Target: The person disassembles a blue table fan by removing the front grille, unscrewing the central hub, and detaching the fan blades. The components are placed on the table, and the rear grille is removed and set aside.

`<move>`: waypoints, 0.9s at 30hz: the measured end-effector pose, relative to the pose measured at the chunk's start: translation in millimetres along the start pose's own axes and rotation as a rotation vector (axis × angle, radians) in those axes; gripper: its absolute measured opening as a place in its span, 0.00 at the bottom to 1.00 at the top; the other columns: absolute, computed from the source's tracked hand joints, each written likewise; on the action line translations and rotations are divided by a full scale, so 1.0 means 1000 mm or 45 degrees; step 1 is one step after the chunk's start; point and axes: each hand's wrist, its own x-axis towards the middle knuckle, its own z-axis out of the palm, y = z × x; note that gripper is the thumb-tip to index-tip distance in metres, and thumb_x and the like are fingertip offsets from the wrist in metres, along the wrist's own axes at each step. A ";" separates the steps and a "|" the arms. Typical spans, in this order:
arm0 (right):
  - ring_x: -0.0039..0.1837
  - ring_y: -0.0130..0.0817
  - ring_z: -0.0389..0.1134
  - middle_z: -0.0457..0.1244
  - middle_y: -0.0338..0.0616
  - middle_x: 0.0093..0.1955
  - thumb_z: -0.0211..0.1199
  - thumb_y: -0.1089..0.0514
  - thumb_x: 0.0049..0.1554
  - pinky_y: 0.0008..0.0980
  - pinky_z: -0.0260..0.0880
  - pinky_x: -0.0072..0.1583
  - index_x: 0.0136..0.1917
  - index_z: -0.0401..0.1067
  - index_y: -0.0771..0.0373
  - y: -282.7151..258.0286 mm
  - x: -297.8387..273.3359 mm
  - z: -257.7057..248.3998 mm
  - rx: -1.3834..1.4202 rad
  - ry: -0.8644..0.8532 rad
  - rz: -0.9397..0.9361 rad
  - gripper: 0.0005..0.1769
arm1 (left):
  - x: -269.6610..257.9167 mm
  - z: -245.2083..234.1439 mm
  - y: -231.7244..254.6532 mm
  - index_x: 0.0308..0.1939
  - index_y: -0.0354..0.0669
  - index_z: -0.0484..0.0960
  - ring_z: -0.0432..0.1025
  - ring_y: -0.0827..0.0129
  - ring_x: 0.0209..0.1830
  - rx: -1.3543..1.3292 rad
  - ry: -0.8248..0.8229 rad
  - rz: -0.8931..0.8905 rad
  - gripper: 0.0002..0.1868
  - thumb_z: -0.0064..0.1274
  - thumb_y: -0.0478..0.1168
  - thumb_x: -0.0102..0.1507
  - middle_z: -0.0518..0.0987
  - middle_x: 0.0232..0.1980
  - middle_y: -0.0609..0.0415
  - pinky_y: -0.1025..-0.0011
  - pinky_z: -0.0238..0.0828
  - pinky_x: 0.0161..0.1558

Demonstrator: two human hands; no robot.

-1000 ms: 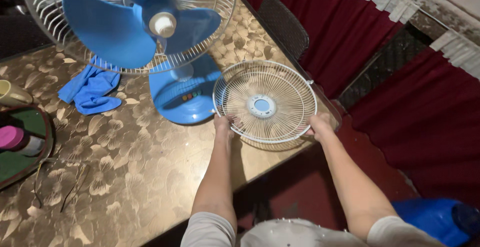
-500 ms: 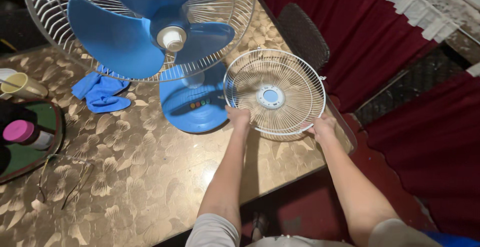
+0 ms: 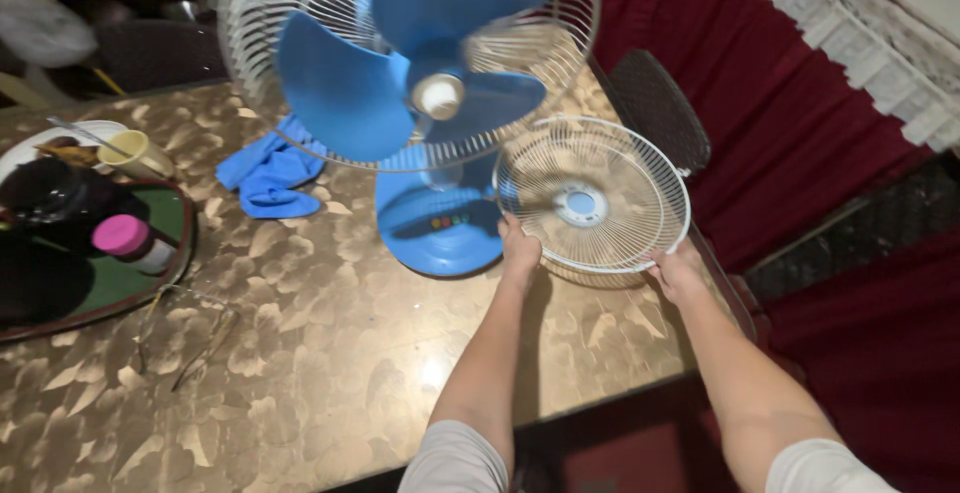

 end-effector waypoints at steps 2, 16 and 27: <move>0.52 0.42 0.72 0.67 0.52 0.57 0.54 0.76 0.58 0.35 0.77 0.48 0.70 0.62 0.64 -0.006 -0.004 0.005 -0.124 -0.001 -0.033 0.28 | -0.001 -0.003 0.005 0.81 0.38 0.53 0.57 0.42 0.75 -0.149 0.055 -0.065 0.44 0.39 0.32 0.57 0.59 0.75 0.32 0.67 0.50 0.75; 0.58 0.41 0.72 0.70 0.54 0.56 0.61 0.69 0.54 0.34 0.69 0.61 0.60 0.77 0.72 -0.083 -0.088 0.143 -0.589 0.337 -1.014 0.20 | -0.050 -0.106 0.160 0.51 0.41 0.85 0.76 0.49 0.55 0.269 -0.094 0.720 0.21 0.45 0.32 0.56 0.82 0.54 0.43 0.61 0.71 0.61; 0.39 0.26 0.71 0.69 0.41 0.41 0.63 0.67 0.59 0.24 0.73 0.43 0.48 0.77 0.71 -0.203 -0.225 0.300 0.004 -0.190 -0.990 0.05 | -0.086 -0.232 0.278 0.38 0.43 0.86 0.79 0.56 0.38 0.132 0.173 1.052 0.12 0.46 0.32 0.59 0.82 0.38 0.49 0.62 0.74 0.42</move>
